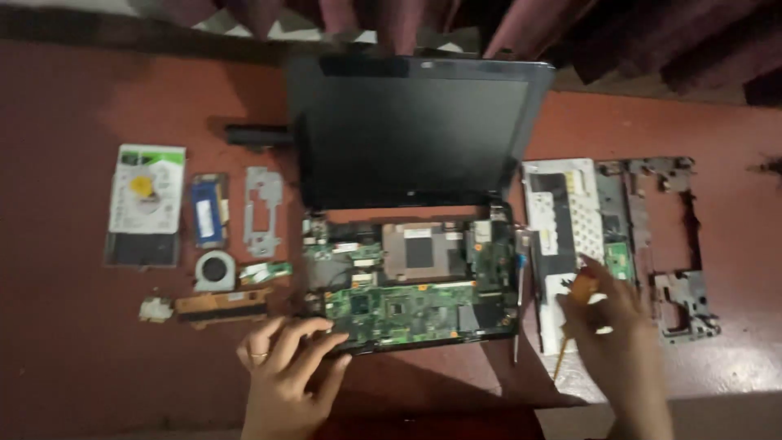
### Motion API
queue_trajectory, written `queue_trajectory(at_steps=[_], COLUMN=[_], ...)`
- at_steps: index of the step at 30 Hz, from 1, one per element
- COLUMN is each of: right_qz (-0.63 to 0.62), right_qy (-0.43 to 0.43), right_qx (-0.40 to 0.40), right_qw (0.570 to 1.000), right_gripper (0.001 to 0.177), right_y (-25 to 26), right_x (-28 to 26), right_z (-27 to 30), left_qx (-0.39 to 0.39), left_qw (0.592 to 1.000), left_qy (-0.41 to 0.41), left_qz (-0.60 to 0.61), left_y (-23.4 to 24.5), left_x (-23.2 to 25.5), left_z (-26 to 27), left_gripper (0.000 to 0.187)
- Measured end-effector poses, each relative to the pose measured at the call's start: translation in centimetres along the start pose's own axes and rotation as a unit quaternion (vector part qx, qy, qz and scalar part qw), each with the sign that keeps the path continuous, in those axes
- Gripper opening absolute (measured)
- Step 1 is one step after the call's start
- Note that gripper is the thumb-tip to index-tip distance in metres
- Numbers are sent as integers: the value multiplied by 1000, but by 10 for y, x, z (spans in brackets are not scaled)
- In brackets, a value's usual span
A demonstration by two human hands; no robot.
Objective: A person is disassembling a laptop on a table, using a screwdriver to remove screws and handling internal components like the motherboard and cooling fan.
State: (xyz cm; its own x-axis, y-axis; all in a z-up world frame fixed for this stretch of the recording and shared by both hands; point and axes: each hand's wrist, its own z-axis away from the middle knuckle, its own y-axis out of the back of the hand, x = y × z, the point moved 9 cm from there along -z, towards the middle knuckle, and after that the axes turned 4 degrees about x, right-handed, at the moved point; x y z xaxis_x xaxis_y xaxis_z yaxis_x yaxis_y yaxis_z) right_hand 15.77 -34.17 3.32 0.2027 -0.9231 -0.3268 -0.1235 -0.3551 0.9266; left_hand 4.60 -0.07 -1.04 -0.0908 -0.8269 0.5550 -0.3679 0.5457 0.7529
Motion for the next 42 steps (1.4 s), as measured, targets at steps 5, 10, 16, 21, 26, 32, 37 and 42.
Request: queue_trajectory(at_steps=[5,10,16,21,26,32,37,42], right_qz=[-76,-68,-67,-59,-66,-59,-91,-78], right_qy=[-176,-65,-71,-2,-47,33,62,59], right_qx=[-141,-101,-99,-55,-98,-51,-54,-84], right_qw=[971,990,990,997,992,996,992,992], right_gripper=[63,48,42,36,36,30,28,26], right_y=[-49,-48,-42,-35,-48,-44,-44,-56], right_x=[23,10,12,-4,-11,-40,-65,-83], right_z=[20,17,18,16,16,12,5,0], left_qx=[-50,-96,-120,-123,-100,-128,-139,-93], left_qw=[997,994,992,991,994,988,985,991], left_qy=[-37,-30,-27,-50,-37,-84,-29,85], left_qz=[-50,-46,-24,-11,-1,-7,94,34], left_y=[-22,-26,-25,-31,-31,-47,-11,18], left_x=[11,19,29,31,39,38,18,-43], left_z=[-2,-7,-14,-11,-19,-11,-12,8], left_gripper=[27,22,11,13,10,14,27,14])
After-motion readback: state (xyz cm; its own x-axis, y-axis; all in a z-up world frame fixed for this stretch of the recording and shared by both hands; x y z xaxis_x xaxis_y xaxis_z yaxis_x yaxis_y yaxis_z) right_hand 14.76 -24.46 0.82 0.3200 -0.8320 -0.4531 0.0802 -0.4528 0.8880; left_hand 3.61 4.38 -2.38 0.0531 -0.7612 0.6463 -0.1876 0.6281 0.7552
